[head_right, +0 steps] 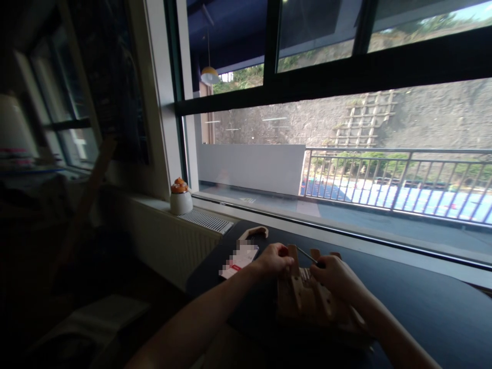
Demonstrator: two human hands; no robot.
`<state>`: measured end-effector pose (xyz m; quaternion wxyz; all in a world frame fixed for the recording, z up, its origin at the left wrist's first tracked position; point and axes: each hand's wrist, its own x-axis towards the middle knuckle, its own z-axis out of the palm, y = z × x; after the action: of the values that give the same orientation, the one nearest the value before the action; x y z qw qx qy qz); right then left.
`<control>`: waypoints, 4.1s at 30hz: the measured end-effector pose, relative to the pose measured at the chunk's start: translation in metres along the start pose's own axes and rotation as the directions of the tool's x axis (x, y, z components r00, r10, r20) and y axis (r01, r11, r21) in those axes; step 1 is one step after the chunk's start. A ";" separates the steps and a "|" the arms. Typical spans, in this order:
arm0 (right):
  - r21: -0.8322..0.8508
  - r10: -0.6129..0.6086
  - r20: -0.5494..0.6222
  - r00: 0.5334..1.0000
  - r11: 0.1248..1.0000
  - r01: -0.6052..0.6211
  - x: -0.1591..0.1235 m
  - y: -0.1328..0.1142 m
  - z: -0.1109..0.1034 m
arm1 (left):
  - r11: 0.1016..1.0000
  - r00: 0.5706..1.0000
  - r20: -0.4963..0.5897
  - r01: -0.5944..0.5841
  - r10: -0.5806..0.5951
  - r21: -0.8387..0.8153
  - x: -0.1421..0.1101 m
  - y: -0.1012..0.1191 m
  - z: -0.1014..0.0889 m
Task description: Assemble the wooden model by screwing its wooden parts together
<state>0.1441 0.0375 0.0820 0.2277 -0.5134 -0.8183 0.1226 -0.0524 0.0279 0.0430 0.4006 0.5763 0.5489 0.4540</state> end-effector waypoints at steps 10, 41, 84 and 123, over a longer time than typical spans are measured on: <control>0.038 -0.129 0.039 0.991 0.991 0.128 0.000 -0.013 -0.001 | 1.000 1.000 0.024 0.011 -0.010 -0.025 -0.001 0.005 0.000; 0.063 -0.098 0.231 0.968 0.994 0.085 0.001 -0.030 0.003 | 0.986 0.949 -0.266 -0.157 0.167 0.059 -0.042 0.015 -0.012; 0.037 -0.184 0.050 0.982 0.983 0.182 -0.009 -0.041 -0.075 | 0.920 0.923 -0.202 -0.262 0.327 0.292 -0.059 0.011 0.027; -0.221 -0.232 0.119 0.965 0.942 0.254 0.001 -0.088 -0.071 | 0.889 0.854 -0.279 -0.371 0.440 0.269 -0.057 -0.007 0.029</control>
<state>0.1102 -0.0026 0.1821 0.1412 -0.4257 -0.8936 0.0196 -0.0254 -0.0269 0.0239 0.1355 0.6328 0.5176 0.5598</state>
